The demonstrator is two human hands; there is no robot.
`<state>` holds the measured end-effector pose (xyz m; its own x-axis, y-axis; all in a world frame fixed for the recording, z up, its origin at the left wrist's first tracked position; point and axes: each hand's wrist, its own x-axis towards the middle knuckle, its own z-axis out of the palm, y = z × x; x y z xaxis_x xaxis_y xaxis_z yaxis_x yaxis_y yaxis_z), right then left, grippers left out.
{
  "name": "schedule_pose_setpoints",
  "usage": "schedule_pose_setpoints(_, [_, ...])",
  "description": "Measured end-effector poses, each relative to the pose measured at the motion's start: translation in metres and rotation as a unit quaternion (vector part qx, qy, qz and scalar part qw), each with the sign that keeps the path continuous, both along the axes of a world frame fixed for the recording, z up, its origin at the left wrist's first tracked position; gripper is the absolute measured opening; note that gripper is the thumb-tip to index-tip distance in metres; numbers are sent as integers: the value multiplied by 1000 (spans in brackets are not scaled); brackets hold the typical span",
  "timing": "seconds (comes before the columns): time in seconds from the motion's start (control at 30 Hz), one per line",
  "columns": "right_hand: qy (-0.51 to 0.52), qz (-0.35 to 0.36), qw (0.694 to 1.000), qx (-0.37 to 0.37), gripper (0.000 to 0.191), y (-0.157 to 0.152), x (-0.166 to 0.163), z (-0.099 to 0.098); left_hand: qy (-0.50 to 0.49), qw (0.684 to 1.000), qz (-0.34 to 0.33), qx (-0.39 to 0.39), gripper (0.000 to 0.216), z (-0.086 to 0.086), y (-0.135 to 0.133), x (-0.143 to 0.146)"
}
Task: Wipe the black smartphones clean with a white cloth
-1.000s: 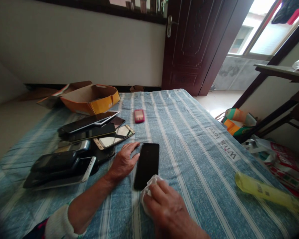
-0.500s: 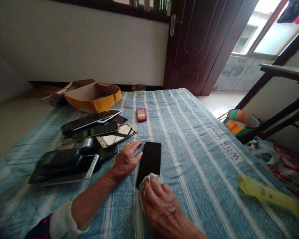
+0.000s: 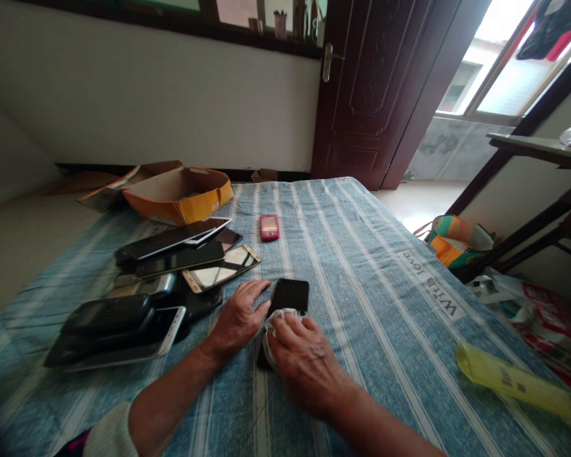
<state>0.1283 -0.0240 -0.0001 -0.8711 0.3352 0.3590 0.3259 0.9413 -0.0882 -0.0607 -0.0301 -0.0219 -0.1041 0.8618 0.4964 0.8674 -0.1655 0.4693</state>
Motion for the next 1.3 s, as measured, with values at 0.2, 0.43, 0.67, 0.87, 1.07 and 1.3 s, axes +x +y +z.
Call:
schedule_pose_setpoints(0.2, [-21,-49,999,3,23,47,-22,2,6,1000,-4,6,33,0,0,-1])
schedule_pose_setpoints(0.43, [2,-135,990,-44,24,79,-24,-9,-6,1000,-6,3,34,0,0,-1])
schedule_pose_setpoints(0.67, [44,-180,982,-39,31,81,-3,-25,-15,1000,-8,-6,34,4,0,1])
schedule_pose_setpoints(0.87, [66,-189,979,-31,35,71,13,-30,-8,1000,-5,-8,33,4,0,2])
schedule_pose_setpoints(1.07, [114,-143,982,-44,35,53,19,-26,-3,1000,-9,-9,32,3,1,1])
schedule_pose_setpoints(1.3, [78,73,993,-44,39,20,2,-6,4,1000,-4,0,33,1,0,0])
